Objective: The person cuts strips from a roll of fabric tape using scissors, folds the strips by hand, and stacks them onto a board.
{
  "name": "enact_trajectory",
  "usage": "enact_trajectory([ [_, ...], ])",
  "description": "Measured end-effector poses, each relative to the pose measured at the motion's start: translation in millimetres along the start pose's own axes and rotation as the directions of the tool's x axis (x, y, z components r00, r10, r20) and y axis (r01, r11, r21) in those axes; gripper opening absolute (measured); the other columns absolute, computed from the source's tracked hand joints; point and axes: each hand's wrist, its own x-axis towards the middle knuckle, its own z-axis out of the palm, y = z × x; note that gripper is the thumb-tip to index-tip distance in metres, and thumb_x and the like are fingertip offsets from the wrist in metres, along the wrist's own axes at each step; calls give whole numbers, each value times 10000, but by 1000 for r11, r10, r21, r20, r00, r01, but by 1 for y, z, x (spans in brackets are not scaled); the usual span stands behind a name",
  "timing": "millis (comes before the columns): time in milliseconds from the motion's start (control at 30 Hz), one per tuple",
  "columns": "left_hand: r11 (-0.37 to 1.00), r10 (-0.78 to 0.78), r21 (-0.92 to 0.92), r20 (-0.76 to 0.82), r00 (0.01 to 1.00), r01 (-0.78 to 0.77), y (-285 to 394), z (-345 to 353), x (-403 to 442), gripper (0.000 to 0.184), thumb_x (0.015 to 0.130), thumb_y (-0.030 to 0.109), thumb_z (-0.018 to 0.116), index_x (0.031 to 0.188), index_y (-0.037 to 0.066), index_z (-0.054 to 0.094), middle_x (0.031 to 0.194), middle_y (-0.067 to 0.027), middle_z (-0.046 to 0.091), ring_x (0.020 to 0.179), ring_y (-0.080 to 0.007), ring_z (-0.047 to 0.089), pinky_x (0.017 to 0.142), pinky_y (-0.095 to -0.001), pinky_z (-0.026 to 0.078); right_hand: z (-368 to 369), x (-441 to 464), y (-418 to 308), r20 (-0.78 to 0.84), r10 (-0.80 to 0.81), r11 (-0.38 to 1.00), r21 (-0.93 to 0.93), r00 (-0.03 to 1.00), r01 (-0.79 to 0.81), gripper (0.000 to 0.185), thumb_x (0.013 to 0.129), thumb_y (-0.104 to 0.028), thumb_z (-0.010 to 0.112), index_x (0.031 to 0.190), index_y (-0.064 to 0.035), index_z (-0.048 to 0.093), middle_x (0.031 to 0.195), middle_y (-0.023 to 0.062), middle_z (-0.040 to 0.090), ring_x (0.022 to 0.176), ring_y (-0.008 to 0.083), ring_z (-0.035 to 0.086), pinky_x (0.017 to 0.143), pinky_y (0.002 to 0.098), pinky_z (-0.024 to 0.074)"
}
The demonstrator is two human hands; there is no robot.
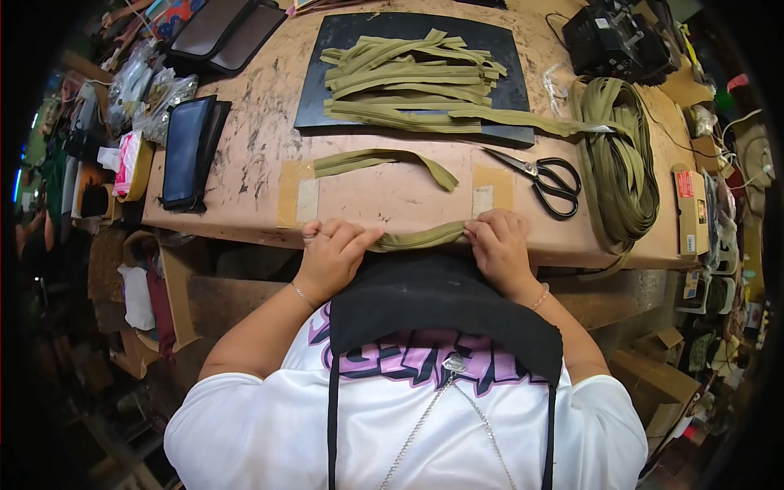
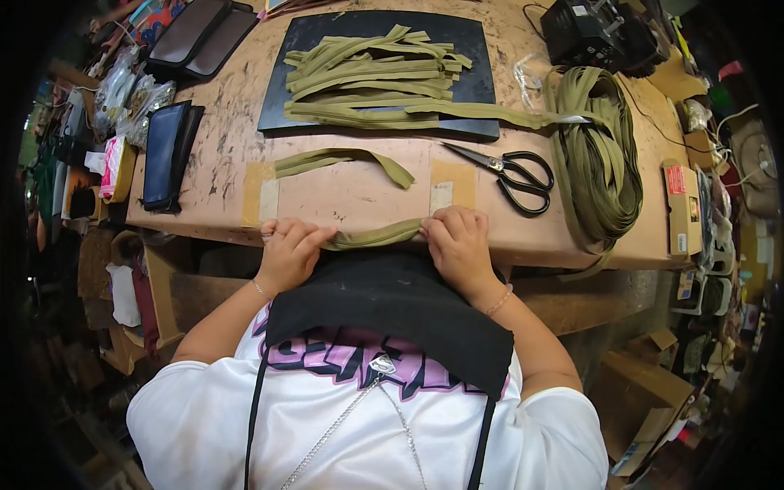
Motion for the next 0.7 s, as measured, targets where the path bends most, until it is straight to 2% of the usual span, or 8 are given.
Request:
enact_trajectory([
  [67,994,93,-56,-15,996,-94,-3,-7,10,299,812,115,680,1080,245,708,961,61,616,917,-152,577,869,-388,312,-4,3,5,-20,-38,999,-12,999,38,143,826,-138,691,960,-138,641,997,32,587,1011,256,550,907,419,360],
  [167,994,87,84,-221,971,-70,-16,-27,53,318,808,103,679,1087,253,704,963,60,614,953,-156,573,857,-378,313,-21,44,19,-180,-90,990,-121,980,69,121,821,-89,669,916,-154,630,950,31,584,958,255,550,855,413,365],
  [300,980,71,194,-562,824,47,-40,-42,141,406,812,74,652,1169,267,677,1171,33,591,1130,-196,525,909,-418,316,-48,121,39,-377,-28,992,-127,926,-21,193,870,-158,693,1060,-137,666,1023,57,614,1007,280,567,867,425,400],
  [400,945,-186,181,-389,902,273,-35,-33,172,589,819,45,581,1374,242,550,1525,-78,384,1439,-337,300,1147,-473,234,-55,151,42,-370,46,994,-78,928,-80,301,867,-177,703,1161,-132,652,1102,74,623,1056,298,573,920,437,415],
  [433,980,-179,9,-388,904,198,-33,-31,175,575,823,66,569,1367,250,555,1534,-71,388,1445,-357,299,1162,-532,192,-54,150,45,-290,82,991,-78,953,-109,333,864,-185,708,1186,-129,645,1126,75,624,1070,304,574,932,438,420],
  [500,982,-171,34,-252,952,186,-18,-34,170,542,857,105,583,1379,245,547,1550,-64,368,1461,-354,272,1165,-545,201,-48,143,55,-189,106,987,-99,976,-126,368,861,-195,715,1214,-127,636,1151,75,625,1083,308,577,935,437,434],
  [600,984,-136,73,-260,956,160,-16,-29,158,439,871,162,649,1306,175,589,1428,-89,494,1366,-338,409,1115,-487,327,-33,123,77,-160,74,988,-125,984,-95,368,855,-194,716,1208,-128,635,1147,70,627,1084,305,580,908,435,459],
  [700,948,-280,-168,-32,959,271,-45,-28,140,368,849,254,724,1176,124,618,1195,-101,595,1143,-350,564,960,-469,456,-17,108,97,-155,81,988,-114,985,-99,325,845,-169,710,1159,-120,640,1130,69,630,1077,307,583,884,443,478],
])
